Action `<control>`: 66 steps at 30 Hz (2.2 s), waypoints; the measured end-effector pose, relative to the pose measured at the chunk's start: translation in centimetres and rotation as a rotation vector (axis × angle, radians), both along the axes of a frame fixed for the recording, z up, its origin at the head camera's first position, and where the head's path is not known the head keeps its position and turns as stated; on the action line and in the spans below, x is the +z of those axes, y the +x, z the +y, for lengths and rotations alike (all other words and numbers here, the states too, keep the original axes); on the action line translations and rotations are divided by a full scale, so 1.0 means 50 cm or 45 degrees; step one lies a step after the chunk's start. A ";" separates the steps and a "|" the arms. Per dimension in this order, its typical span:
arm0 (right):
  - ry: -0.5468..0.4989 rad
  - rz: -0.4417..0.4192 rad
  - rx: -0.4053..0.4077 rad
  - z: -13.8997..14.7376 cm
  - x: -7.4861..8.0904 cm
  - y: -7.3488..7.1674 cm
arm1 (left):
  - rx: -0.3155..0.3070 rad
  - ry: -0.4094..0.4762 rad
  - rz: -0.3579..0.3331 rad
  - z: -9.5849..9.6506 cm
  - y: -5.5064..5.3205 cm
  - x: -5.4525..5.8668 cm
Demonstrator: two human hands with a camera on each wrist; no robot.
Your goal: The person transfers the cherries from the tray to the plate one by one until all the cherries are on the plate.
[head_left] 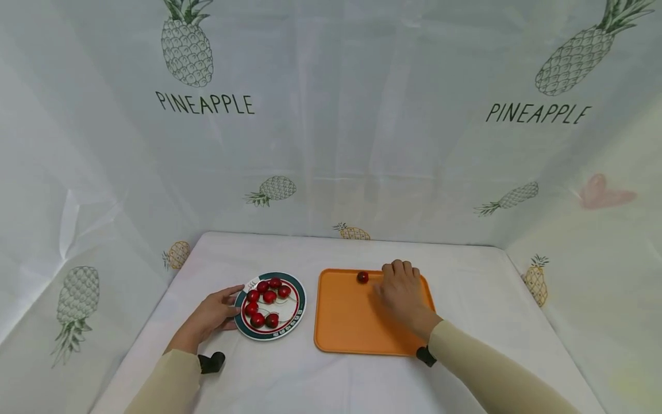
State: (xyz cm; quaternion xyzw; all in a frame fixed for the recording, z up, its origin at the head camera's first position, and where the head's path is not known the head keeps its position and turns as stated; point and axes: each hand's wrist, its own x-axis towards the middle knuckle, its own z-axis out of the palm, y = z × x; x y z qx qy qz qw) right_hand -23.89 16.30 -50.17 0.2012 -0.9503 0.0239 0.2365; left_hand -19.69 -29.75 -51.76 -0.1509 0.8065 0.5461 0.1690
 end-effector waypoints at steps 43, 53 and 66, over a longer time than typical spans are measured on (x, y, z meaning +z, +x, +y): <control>0.149 -0.063 -0.063 0.116 -0.050 0.011 | 0.019 -0.026 0.003 0.006 0.000 0.003; 0.208 -0.082 -0.044 0.105 -0.049 0.014 | 0.029 -0.027 0.000 0.004 0.000 -0.003; 0.224 -0.057 0.187 0.104 -0.061 0.011 | 0.029 -0.015 0.031 0.005 0.003 -0.005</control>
